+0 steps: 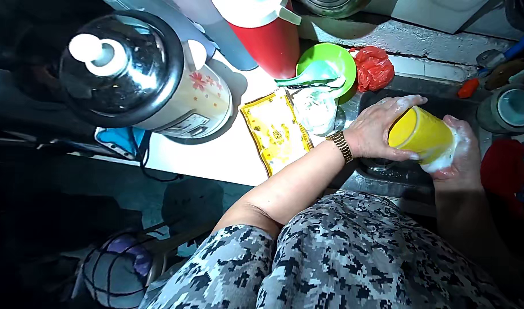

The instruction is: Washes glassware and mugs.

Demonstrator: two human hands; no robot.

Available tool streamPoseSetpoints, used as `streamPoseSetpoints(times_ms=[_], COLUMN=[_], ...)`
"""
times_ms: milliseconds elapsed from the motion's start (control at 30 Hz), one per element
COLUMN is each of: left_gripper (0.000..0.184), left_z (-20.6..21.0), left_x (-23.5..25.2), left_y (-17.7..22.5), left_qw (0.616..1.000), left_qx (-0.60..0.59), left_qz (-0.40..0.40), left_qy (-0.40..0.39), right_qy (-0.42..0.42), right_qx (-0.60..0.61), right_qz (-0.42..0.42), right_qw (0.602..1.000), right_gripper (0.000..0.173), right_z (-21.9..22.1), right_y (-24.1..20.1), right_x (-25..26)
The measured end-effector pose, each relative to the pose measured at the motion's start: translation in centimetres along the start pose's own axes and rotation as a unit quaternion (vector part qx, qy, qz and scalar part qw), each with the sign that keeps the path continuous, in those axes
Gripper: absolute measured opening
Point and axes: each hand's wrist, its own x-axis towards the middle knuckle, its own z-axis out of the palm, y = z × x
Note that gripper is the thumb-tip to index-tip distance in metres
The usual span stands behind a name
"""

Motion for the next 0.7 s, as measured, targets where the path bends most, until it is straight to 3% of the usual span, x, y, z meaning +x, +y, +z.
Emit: streamPoseSetpoints(times_ms=[200,300,433,533,600,700], left_gripper=[0.116,0.108,0.081,0.044,0.041,0.045], left_z=[1.8,2.7,3.6,3.3,2.8,2.5], left_x=[-1.2,-1.4,-1.4,-1.1,-0.9,-1.3], left_y=[-0.1,0.4,1.0,1.7,2.0,1.4], left_qw=[0.99,0.952,0.819,0.716,0.632,0.553], left_qx=[-0.087,-0.244,-0.455,-0.538,-0.595,-0.662], left_qz=[-0.101,-0.163,-0.32,-0.418,-0.47,-0.481], left_qy=[0.039,0.087,0.143,0.154,0.161,0.159], right_qy=[-0.033,-0.018,-0.006,-0.021,-0.052,-0.026], right_qx=[-0.021,-0.062,-0.216,-0.379,-0.412,-0.35], right_qz=[-0.079,-0.131,-0.25,-0.341,-0.369,-0.392], right_qw=[0.996,0.989,0.944,0.86,0.831,0.851], right_gripper=[0.02,0.024,0.018,0.019,0.025,0.025], right_z=[0.0,-0.5,-0.4,-0.7,-0.9,-1.7], right_y=[1.1,1.6,2.0,1.8,1.0,-1.4], right_x=[0.1,0.1,0.1,-0.1,-0.6,-0.2])
